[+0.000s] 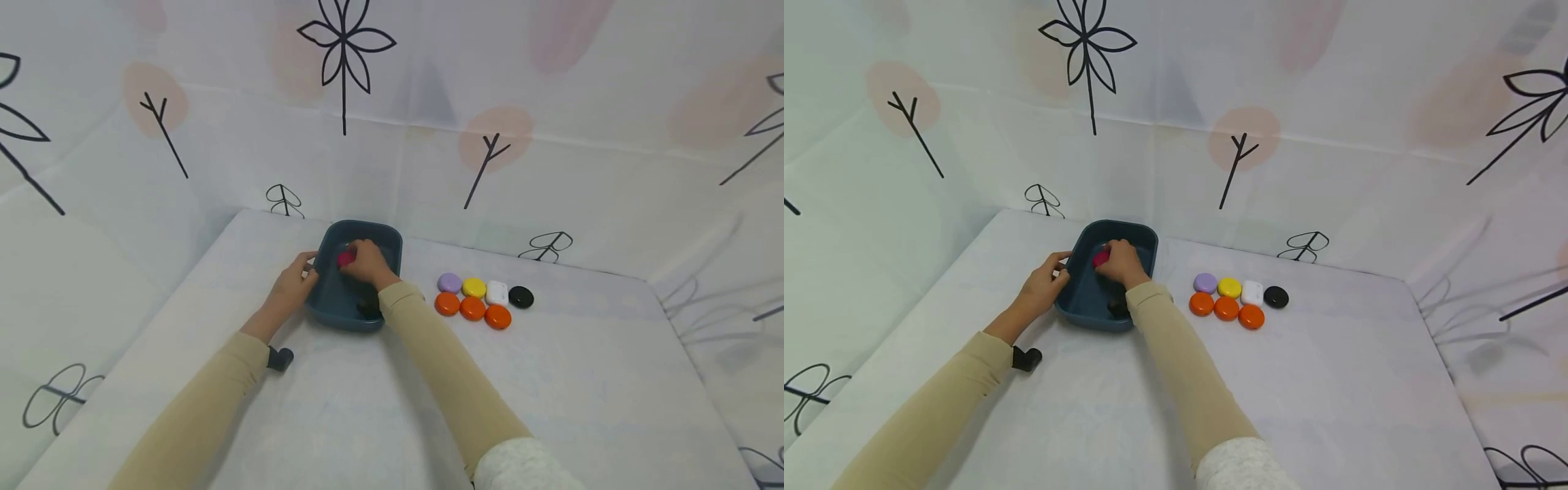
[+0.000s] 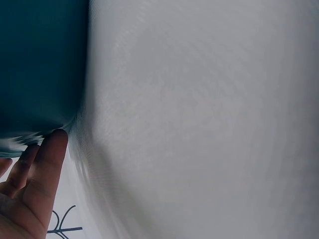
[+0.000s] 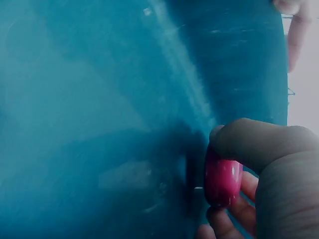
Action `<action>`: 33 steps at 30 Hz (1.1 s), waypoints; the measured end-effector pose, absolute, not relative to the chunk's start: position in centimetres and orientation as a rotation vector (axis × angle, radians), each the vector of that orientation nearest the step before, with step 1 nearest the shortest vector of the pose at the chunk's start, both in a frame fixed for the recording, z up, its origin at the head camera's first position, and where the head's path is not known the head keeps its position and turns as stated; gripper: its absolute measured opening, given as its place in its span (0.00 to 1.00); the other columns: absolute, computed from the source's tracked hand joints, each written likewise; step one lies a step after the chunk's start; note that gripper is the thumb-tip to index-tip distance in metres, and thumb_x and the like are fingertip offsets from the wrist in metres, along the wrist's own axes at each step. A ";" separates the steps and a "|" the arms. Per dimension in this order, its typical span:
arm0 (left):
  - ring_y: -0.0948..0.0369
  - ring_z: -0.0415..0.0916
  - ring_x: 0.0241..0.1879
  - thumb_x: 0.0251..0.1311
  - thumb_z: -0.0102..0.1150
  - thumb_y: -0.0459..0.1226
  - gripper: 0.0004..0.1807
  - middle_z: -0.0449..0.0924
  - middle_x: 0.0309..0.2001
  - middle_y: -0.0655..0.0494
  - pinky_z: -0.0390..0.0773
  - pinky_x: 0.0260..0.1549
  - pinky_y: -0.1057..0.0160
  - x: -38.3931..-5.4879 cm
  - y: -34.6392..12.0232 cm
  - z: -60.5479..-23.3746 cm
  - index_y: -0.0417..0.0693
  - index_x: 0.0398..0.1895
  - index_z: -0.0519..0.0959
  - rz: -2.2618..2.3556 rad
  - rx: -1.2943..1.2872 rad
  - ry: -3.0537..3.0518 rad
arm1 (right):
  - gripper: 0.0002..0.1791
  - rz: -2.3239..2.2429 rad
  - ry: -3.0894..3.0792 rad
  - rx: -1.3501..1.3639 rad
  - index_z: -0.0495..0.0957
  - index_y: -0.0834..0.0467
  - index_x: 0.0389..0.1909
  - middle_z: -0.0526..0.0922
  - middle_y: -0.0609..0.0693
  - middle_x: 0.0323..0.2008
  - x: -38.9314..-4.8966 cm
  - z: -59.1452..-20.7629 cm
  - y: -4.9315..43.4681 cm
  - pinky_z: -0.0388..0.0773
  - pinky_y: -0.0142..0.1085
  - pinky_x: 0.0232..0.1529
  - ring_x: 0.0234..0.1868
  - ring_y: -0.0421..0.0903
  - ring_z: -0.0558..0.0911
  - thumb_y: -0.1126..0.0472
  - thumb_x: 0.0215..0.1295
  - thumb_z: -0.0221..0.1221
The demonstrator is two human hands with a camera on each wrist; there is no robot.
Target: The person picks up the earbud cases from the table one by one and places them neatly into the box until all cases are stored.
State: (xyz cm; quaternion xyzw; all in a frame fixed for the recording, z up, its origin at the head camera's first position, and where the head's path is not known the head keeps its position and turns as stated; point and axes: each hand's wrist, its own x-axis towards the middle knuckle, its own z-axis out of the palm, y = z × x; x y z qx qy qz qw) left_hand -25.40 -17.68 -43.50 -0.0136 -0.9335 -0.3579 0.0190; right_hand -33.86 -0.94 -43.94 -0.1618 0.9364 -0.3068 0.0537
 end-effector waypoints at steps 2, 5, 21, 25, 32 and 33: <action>0.55 0.72 0.38 0.59 0.37 0.42 0.25 0.72 0.47 0.50 0.70 0.40 0.56 -25.3 -17.7 -43.5 0.56 0.62 0.56 -1.110 -0.038 -2.896 | 0.28 -0.976 2.845 -0.491 0.72 0.59 0.48 0.73 0.53 0.43 -33.9 -43.9 -0.9 0.71 0.37 0.46 0.43 0.46 0.72 0.54 0.43 0.64; 0.55 0.72 0.38 0.59 0.37 0.42 0.25 0.72 0.47 0.50 0.70 0.40 0.56 -25.2 -17.7 -43.4 0.56 0.62 0.56 -1.111 -0.036 -2.888 | 0.27 -1.040 2.851 -0.487 0.73 0.59 0.46 0.74 0.53 0.42 -33.8 -43.7 -0.7 0.72 0.36 0.44 0.42 0.46 0.72 0.53 0.43 0.64; 0.55 0.71 0.37 0.58 0.37 0.43 0.26 0.72 0.46 0.50 0.70 0.39 0.56 -25.5 -17.8 -43.7 0.56 0.63 0.56 -1.114 -0.040 -2.891 | 0.27 -1.207 2.806 -0.530 0.72 0.56 0.49 0.74 0.51 0.44 -33.5 -42.8 -0.4 0.73 0.34 0.43 0.43 0.44 0.72 0.53 0.45 0.63; 0.55 0.70 0.38 0.58 0.37 0.43 0.27 0.72 0.47 0.50 0.70 0.41 0.55 -25.5 -17.7 -43.5 0.56 0.63 0.55 -1.109 -0.031 -2.907 | 0.27 -1.267 2.807 -0.550 0.71 0.55 0.50 0.73 0.50 0.45 -33.4 -42.7 -0.5 0.74 0.34 0.43 0.43 0.44 0.72 0.52 0.46 0.62; 0.54 0.71 0.40 0.58 0.37 0.44 0.27 0.71 0.48 0.50 0.70 0.42 0.55 -25.6 -17.8 -43.6 0.56 0.63 0.54 -1.105 -0.028 -2.928 | 0.27 -1.284 2.823 -0.572 0.72 0.54 0.50 0.73 0.50 0.44 -33.1 -42.3 -0.4 0.74 0.33 0.43 0.43 0.44 0.72 0.52 0.46 0.63; 0.54 0.71 0.40 0.58 0.37 0.44 0.27 0.71 0.48 0.50 0.70 0.42 0.54 -25.6 -17.8 -43.7 0.56 0.63 0.54 -1.105 -0.028 -2.929 | 0.27 -1.286 2.826 -0.575 0.72 0.54 0.49 0.74 0.50 0.44 -33.0 -42.3 -0.4 0.73 0.33 0.42 0.43 0.43 0.72 0.52 0.46 0.63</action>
